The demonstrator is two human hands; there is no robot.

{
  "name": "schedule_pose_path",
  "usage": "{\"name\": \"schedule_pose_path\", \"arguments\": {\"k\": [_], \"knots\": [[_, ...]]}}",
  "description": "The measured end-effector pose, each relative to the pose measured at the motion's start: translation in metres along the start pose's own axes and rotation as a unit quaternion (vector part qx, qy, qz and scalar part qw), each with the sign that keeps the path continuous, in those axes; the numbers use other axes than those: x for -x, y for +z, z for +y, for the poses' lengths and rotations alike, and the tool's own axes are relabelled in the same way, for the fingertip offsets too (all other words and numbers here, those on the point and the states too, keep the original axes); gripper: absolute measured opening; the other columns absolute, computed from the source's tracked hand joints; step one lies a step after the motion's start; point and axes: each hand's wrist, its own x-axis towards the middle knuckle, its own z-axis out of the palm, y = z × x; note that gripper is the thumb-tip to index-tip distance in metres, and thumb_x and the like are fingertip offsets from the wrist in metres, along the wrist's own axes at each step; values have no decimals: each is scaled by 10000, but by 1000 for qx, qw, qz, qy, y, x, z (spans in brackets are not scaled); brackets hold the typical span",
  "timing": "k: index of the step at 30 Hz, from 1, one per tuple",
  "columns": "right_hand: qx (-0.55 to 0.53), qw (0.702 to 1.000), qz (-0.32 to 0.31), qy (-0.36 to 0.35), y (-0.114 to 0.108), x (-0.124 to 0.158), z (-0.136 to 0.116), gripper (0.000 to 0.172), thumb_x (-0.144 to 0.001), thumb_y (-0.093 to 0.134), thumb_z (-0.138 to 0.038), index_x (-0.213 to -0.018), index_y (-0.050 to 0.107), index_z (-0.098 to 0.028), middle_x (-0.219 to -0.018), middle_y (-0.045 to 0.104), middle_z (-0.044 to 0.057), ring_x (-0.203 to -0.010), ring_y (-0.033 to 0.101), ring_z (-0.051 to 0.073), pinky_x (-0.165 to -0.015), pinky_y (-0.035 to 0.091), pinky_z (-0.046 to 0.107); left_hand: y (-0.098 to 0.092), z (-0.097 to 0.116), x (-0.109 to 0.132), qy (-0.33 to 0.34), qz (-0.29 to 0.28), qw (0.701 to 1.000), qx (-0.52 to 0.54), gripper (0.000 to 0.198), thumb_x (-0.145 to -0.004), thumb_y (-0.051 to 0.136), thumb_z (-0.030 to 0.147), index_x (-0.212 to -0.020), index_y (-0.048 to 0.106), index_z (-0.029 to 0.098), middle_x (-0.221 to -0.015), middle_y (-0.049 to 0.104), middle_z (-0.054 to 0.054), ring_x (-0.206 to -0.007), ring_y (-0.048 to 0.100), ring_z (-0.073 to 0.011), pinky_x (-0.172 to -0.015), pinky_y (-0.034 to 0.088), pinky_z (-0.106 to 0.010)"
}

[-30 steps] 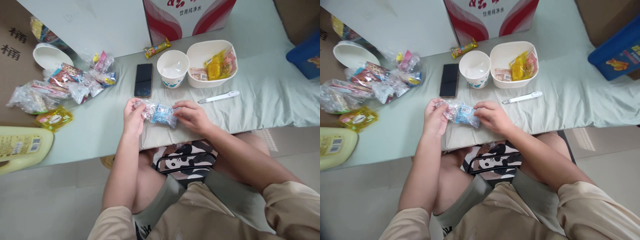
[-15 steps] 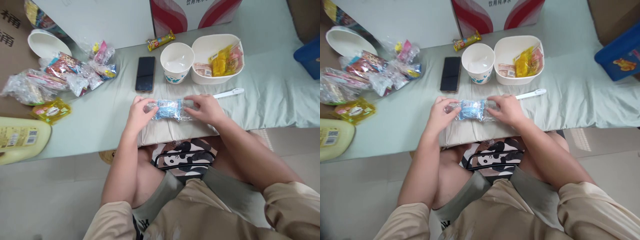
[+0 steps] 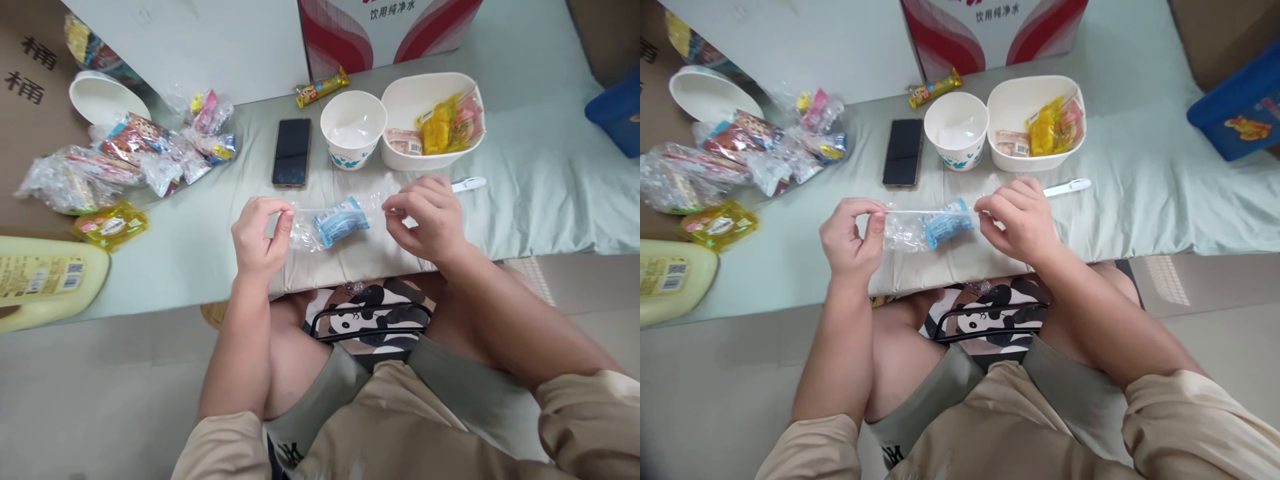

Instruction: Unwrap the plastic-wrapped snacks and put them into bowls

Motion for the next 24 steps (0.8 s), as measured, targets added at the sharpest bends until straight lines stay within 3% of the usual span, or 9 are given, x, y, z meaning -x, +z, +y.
{"name": "schedule_pose_path", "arguments": {"k": [6, 9, 11, 13, 15, 17, 19, 22, 24], "knots": [[-61, 996, -55, 15, -11, 11, -4, 234, -944, 503, -314, -981, 719, -231, -628, 577, 13, -590, 536, 170, -604, 398, 320, -15, 8, 4, -18, -41, 999, -21, 281, -938, 613, 475, -818, 635, 222, -574, 508, 31, -551, 447, -128, -568, 411, -262], [-172, 965, -192, -39, -29, 8, -8, 364, -1001, 470, -404, -832, 708, -187, -703, 654, 51, -631, 577, 152, -630, 417, 295, -31, 21, 2, -100, -233, 967, -4, 358, -924, 581, 452, -690, 663, 193, -463, 369, 54, -445, 310, -95, -455, 274, -255], [-231, 908, -349, -14, -36, 6, -10, 456, -1035, 408, -456, -846, 713, -175, -684, 680, 42, -583, 580, 134, -617, 420, 280, -41, 24, 1, -155, -414, 897, -5, 381, -890, 607, 442, -624, 693, 183, -449, 367, 49, -434, 297, -85, -438, 248, -251], [-213, 850, -480, 44, -37, 6, -14, 470, -1048, 363, -450, -870, 707, -183, -659, 695, 23, -546, 583, 127, -611, 414, 276, -46, 20, 2, -183, -507, 842, 10, 354, -851, 659, 440, -610, 710, 185, -454, 397, 43, -432, 304, -82, -428, 238, -248], [-106, 847, -515, 82, -31, 7, -19, 412, -1033, 375, -403, -881, 701, -203, -692, 715, 30, -597, 617, 152, -625, 396, 286, -45, 10, 4, -180, -426, 884, 65, 369, -857, 658, 459, -603, 675, 193, -461, 413, 38, -429, 298, -84, -424, 230, -251], [32, 882, -460, 101, -22, 9, -26, 348, -1003, 417, -394, -958, 715, -221, -748, 727, 56, -664, 636, 199, -617, 360, 303, -36, 2, 6, -142, -202, 962, 117, 354, -885, 629, 475, -653, 635, 208, -490, 435, 36, -442, 316, -92, -440, 262, -254], [119, 909, -375, 135, -11, 11, -33, 367, -991, 432, -426, -1137, 708, -233, -794, 736, 71, -669, 628, 233, -593, 337, 316, -23, -1, 8, -74, -31, 993, 86, 232, -826, 717, 451, -798, 663, 227, -638, 572, 15, -563, 482, -118, -535, 402, -260], [125, 946, -260, 147, 4, 14, -39, 455, -981, 452, -390, -1368, 618, -218, -920, 755, 88, -706, 633, 251, -607, 403, 346, -4, 3, 8, -19, -141, 989, -34, 478, -658, 864, 371, -1090, 709, 238, -1199, 704, -69, -1116, 639, -235, -929, 527, -361], [105, 975, -174, 90, 12, 16, -37, 452, -940, 503, -303, -1360, 632, -197, -1101, 734, 134, -878, 659, 287, -725, 490, 400, 5, 5, 7, -54, -248, 965, -59, 408, -734, 795, 329, -1120, 710, 227, -1260, 702, -72, -1160, 640, -247, -991, 512, -388]]}}
